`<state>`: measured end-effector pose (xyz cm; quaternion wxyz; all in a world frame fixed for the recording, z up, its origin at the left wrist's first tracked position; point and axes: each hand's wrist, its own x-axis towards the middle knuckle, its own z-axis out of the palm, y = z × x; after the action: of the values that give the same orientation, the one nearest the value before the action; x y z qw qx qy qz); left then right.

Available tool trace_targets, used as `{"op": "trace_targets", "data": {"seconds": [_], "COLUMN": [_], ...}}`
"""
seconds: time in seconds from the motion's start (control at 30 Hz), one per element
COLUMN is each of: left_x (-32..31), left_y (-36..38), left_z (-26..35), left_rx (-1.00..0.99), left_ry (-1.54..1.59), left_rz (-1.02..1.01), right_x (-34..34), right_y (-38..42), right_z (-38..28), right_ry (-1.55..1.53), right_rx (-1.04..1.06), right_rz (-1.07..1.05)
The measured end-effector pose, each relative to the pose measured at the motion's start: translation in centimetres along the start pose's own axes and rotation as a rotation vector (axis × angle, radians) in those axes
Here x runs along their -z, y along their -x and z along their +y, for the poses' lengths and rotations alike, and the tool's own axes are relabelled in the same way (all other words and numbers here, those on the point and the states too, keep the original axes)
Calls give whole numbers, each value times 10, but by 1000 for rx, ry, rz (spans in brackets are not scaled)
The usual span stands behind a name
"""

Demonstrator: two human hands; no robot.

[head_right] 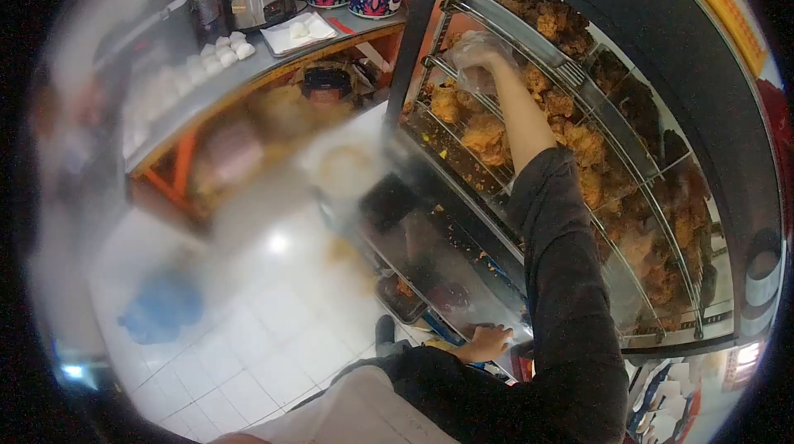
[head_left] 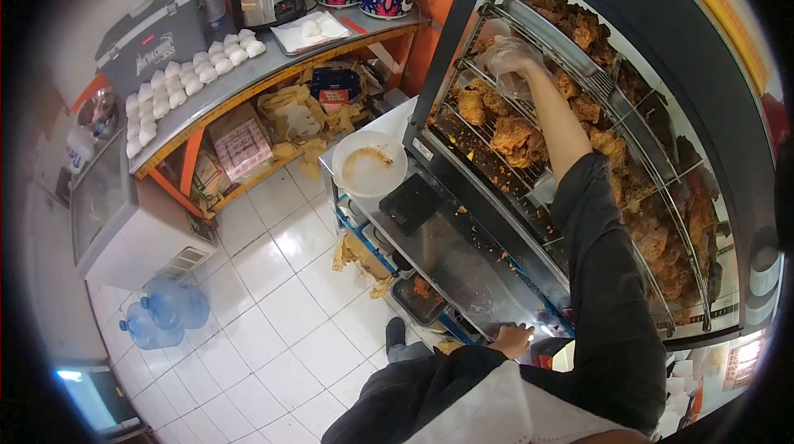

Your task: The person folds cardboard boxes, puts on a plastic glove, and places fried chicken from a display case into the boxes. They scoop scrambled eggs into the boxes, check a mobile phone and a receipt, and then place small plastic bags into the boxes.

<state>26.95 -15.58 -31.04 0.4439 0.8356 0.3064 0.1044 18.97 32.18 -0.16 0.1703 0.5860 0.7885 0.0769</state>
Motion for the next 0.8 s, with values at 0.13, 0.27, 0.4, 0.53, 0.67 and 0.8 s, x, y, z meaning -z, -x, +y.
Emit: {"op": "trace_targets", "data": {"seconds": [0.13,0.27,0.4,0.53,0.67,0.8], "left_x": [11,22,22,9,-2,-16], "left_y": [12,21,20,10,2,-5], "left_z": [22,40,51,48,47,50], "left_rx": [51,13,-2,-21,-42,-75], "left_ry": [147,313,182,166,174,195], "left_rz": [-91,-155,-228,-202,-186,-168], "right_x": [-29,-21,-14,-23,-15,-41], "right_y": [-3,25,39,31,29,1], "right_z": [3,-12,-18,-12,-21,12], "right_ry": [-212,-381,-406,-500,-540,-333], "right_rx": [-125,-81,-126,-2,-190,71], "right_rz": [256,542,517,545,444,495]}}
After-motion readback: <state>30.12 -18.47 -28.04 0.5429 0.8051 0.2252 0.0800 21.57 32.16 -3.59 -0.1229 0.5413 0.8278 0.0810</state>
